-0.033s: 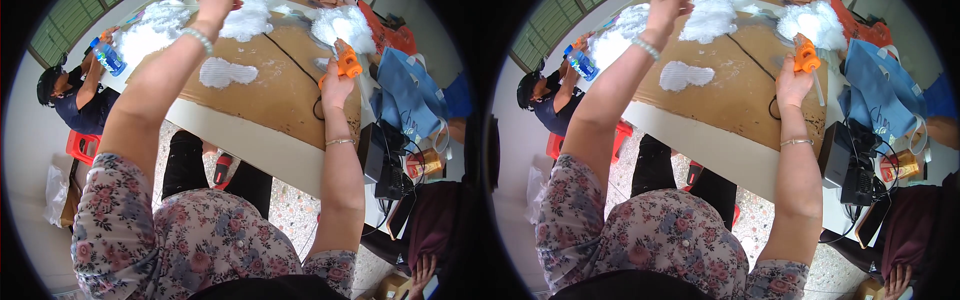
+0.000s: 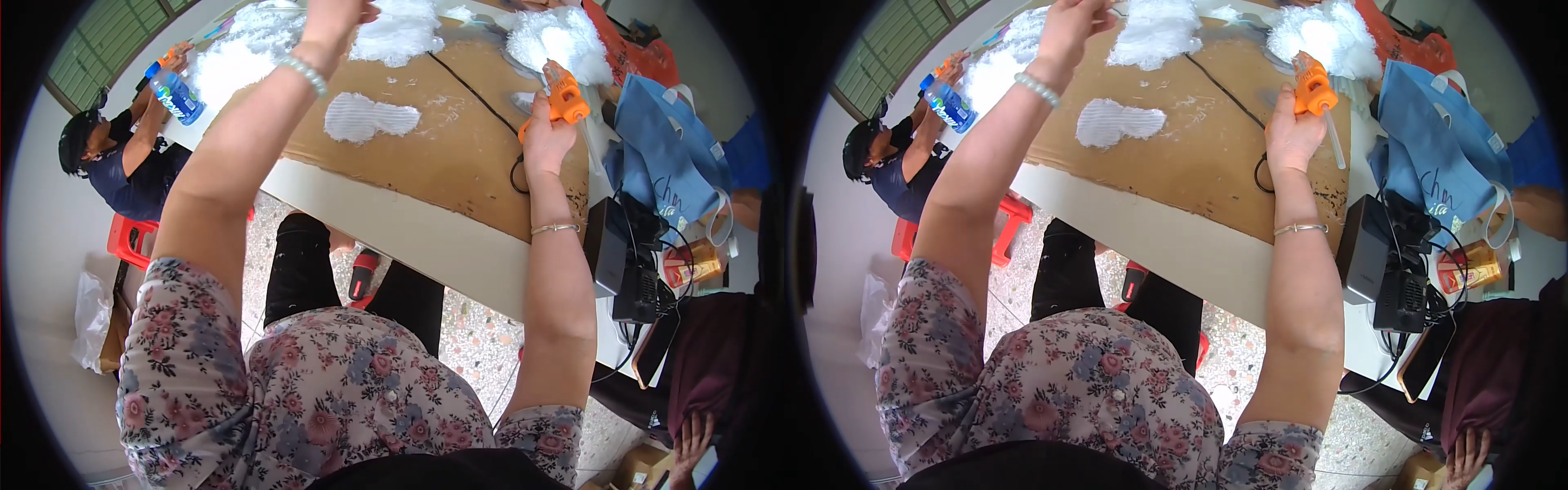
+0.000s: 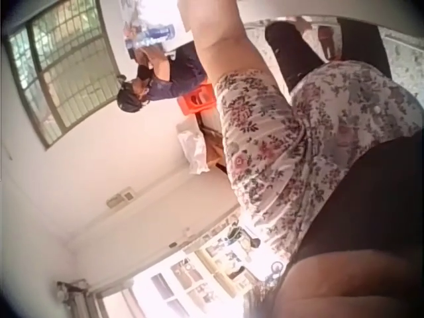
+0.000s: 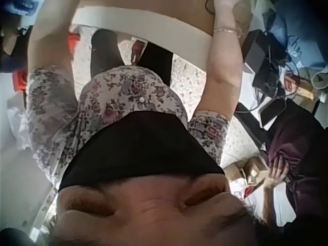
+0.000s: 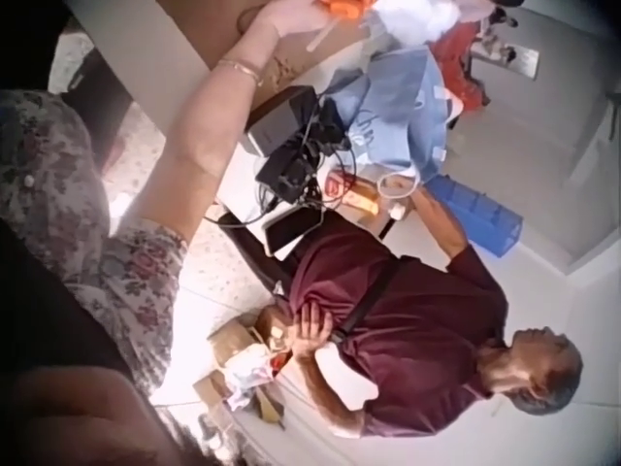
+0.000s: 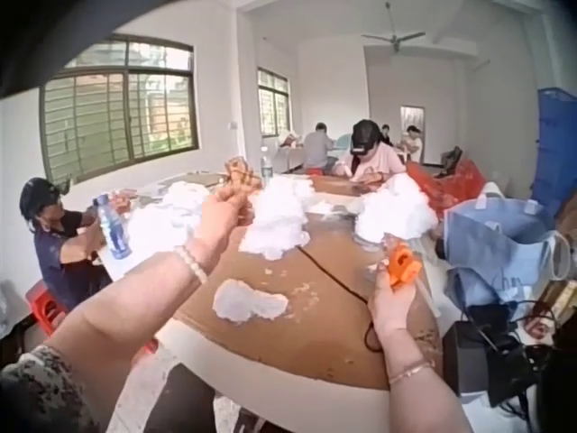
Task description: Assembling toy components by using a hot glue gun to attach white fiber material to a plastic template.
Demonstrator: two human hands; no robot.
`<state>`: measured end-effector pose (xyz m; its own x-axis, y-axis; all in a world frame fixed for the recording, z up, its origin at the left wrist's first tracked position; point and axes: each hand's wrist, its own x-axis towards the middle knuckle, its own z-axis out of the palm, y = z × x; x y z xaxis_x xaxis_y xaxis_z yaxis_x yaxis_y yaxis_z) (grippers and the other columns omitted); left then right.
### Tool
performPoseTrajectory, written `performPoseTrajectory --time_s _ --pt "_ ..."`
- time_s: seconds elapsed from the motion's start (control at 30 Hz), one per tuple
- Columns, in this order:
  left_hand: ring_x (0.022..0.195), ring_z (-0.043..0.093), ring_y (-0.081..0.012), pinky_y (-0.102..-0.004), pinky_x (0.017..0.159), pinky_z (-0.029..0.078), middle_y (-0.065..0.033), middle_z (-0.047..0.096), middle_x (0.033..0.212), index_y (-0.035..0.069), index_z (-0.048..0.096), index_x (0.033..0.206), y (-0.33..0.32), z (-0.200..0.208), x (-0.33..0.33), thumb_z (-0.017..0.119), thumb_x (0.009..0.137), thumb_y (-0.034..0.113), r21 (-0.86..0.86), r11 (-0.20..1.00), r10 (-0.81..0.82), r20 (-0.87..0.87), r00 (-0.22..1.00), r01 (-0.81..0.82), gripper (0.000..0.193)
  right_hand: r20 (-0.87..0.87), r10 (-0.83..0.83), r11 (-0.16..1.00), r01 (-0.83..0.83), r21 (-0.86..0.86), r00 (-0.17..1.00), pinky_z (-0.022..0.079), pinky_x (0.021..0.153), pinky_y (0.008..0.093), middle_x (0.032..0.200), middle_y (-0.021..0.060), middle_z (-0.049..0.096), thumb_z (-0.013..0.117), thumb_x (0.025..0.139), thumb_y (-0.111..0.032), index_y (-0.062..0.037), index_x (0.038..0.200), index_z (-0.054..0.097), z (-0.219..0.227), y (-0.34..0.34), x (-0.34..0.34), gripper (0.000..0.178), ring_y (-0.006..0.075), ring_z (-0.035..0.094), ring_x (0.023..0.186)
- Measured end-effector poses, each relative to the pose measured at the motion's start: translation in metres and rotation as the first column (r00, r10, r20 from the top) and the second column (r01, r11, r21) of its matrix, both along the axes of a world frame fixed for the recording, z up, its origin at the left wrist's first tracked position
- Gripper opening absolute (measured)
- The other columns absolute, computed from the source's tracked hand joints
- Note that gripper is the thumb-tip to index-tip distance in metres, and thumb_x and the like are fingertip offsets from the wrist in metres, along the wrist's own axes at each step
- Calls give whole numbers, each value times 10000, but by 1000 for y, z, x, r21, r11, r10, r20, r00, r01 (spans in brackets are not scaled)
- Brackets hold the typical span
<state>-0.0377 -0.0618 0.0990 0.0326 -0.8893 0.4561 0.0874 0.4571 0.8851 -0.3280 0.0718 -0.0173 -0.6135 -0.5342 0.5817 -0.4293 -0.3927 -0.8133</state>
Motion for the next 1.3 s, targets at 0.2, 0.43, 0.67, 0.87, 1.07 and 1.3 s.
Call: performPoseTrajectory --time_s 0.2,0.43,0.67,0.87,1.07,1.3 --pt "609 589 -146 -255 559 490 -76 648 792 1 590 1095 90 -39 57 625 825 67 233 972 -68 283 957 0 280 22 29 999 -29 38 999 455 632 281 736 51 615 623 849 -253 21 924 620 4 6 5 284 117 564 673" --pt "557 534 -85 -208 498 446 -56 621 766 -41 586 1071 108 -73 42 565 842 16 356 927 12 294 956 -121 237 79 92 985 -102 136 993 457 626 265 775 54 624 618 858 -258 22 946 616 8 10 8 293 106 573 681" --pt "618 587 -91 -216 548 477 -46 640 740 -8 640 1008 92 -88 40 618 820 71 317 918 113 363 925 -237 206 229 187 968 -219 120 955 459 594 259 805 57 618 614 872 -247 11 1024 583 9 10 11 301 116 588 677" --pt "692 620 -125 -266 664 505 -62 672 783 31 672 1007 91 -98 42 635 799 131 165 931 160 616 772 -325 234 260 190 966 -228 122 947 461 591 260 806 54 615 613 873 -232 9 1033 574 11 11 12 292 120 600 691" --pt "730 628 -136 -265 679 501 -75 681 812 27 669 1019 93 -98 45 621 806 129 126 951 144 632 762 -284 241 183 187 973 -207 98 965 463 607 254 827 55 626 619 872 -233 2 1011 586 19 14 20 275 121 607 703" --pt "620 511 -51 -195 545 414 -13 631 766 -25 626 1081 98 -95 43 598 848 54 229 969 -1 381 924 -94 248 87 269 958 -276 84 959 464 619 253 837 51 638 611 887 -237 5 988 596 31 35 47 262 112 608 722"
